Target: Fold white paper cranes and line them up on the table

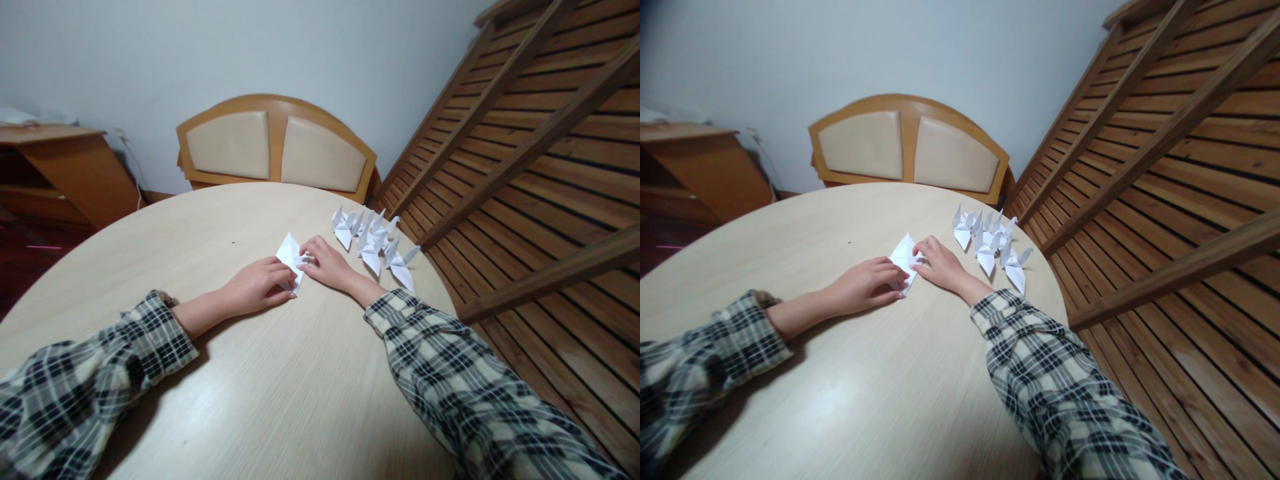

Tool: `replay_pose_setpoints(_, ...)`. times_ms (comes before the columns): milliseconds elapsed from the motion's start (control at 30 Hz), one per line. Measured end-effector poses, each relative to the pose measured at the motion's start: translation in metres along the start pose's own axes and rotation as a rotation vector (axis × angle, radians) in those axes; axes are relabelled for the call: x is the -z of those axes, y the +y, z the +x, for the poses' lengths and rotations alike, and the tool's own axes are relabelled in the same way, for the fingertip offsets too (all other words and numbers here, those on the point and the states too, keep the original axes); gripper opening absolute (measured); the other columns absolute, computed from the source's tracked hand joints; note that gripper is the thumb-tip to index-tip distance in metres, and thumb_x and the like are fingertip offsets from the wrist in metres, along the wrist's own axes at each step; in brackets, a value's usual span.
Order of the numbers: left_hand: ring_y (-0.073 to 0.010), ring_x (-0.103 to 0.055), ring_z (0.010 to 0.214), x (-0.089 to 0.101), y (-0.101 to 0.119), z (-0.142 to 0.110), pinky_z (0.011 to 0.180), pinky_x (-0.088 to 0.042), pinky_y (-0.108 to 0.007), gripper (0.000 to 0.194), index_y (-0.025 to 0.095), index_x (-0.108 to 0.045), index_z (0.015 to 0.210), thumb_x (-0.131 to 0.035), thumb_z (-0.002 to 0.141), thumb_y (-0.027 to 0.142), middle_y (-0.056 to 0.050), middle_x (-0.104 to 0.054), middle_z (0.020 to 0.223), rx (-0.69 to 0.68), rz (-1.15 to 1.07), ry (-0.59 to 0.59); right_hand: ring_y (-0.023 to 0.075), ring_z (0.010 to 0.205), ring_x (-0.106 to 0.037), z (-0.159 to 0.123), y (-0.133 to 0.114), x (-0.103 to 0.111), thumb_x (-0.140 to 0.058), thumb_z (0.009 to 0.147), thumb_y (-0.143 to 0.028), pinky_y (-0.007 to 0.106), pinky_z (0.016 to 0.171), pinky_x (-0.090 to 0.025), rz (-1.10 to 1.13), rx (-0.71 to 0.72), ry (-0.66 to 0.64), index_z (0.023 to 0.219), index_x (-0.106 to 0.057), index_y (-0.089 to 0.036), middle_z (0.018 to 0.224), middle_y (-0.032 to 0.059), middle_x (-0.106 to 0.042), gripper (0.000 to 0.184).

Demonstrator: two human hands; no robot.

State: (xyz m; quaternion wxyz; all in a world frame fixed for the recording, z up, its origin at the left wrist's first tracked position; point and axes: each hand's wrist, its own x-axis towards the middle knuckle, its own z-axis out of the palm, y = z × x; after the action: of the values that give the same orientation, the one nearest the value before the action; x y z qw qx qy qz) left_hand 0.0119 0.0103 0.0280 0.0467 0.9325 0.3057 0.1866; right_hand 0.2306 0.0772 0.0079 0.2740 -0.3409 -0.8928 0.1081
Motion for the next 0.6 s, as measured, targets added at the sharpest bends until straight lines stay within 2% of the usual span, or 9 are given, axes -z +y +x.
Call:
replay_pose_setpoints(67,-0.0227,-0.061,0.094,-0.001,-0.001,0.0,0.081,-0.049,-0.035,0.023,0.019,-0.066,0.102,-0.052,0.094,0.035,-0.009,-0.07,0.097,0.003,0.003,0.012,0.0177,0.093,-0.052,0.0,-0.003,0.001,-0.058,0.089,-0.028,0.032,0.086,-0.042,-0.027,0.033,-0.043,0.096,-0.061,-0.02,0.104,0.006,-0.053,0.011)
replay_pose_setpoints(167,-0.0219,-0.062,0.095,-0.003,-0.005,-0.001,0.082,-0.051,-0.035,0.025,0.02,-0.068,0.106,-0.047,0.096,0.029,-0.009,-0.072,0.099,0.0,-0.033,0.03,0.0198,0.095,-0.051,0.001,-0.005,0.004,-0.054,0.091,-0.029,0.034,0.087,-0.039,-0.091,0.082,-0.098,0.091,-0.063,-0.019,0.097,0.0067,-0.056,0.013)
replay_pose_setpoints(300,-0.0196,-0.063,0.106,-0.006,-0.008,-0.003,0.094,-0.048,-0.035,0.025,0.021,-0.069,0.107,-0.047,0.095,0.022,-0.007,-0.072,0.112,-0.08,-0.169,0.015,0.0205,0.096,-0.051,0.001,-0.004,0.005,-0.053,0.092,-0.03,0.035,0.088,-0.038,-0.116,0.111,-0.102,0.092,-0.063,-0.018,0.096,0.0073,-0.058,0.015)
replay_pose_setpoints(367,-0.0178,-0.064,0.106,-0.007,-0.008,-0.004,0.095,-0.048,-0.033,0.026,0.022,-0.067,0.111,-0.048,0.094,0.021,-0.006,-0.071,0.114,-0.07,-0.257,0.013,0.0209,0.097,-0.051,0.001,-0.003,0.004,-0.054,0.092,-0.031,0.035,0.089,-0.037,-0.112,0.11,-0.102,0.092,-0.063,-0.019,0.096,0.0071,-0.059,0.015)
replay_pose_setpoints(433,-0.0165,-0.066,0.099,-0.006,-0.009,-0.004,0.089,-0.051,-0.032,0.029,0.021,-0.066,0.113,-0.047,0.091,0.016,-0.005,-0.072,0.11,0.022,-0.312,0.054,0.021,0.098,-0.051,0.001,-0.002,0.003,-0.054,0.092,-0.032,0.036,0.09,-0.036,-0.106,0.1,-0.099,0.093,-0.062,-0.02,0.098,0.0069,-0.06,0.015)
replay_pose_setpoints(500,-0.017,-0.066,0.094,-0.005,-0.014,-0.005,0.086,-0.051,-0.033,0.034,0.021,-0.066,0.109,-0.044,0.086,0.008,-0.004,-0.073,0.105,0.161,-0.295,0.163,0.0209,0.099,-0.051,0.001,-0.001,0.001,-0.054,0.092,-0.032,0.035,0.09,-0.036,-0.098,0.095,-0.094,0.094,-0.062,-0.02,0.099,0.0069,-0.06,0.014)
replay_pose_setpoints(600,-0.0212,-0.06,0.104,-0.006,-0.028,-0.007,0.096,-0.046,-0.043,0.038,0.02,-0.064,0.097,-0.042,0.073,-0.001,-0.004,-0.07,0.108,0.329,-0.136,0.362,0.0208,0.1,-0.051,0.001,0.0,0.0,-0.054,0.092,-0.03,0.035,0.09,-0.036,-0.091,0.086,-0.092,0.095,-0.062,-0.02,0.1,0.0068,-0.061,0.013)
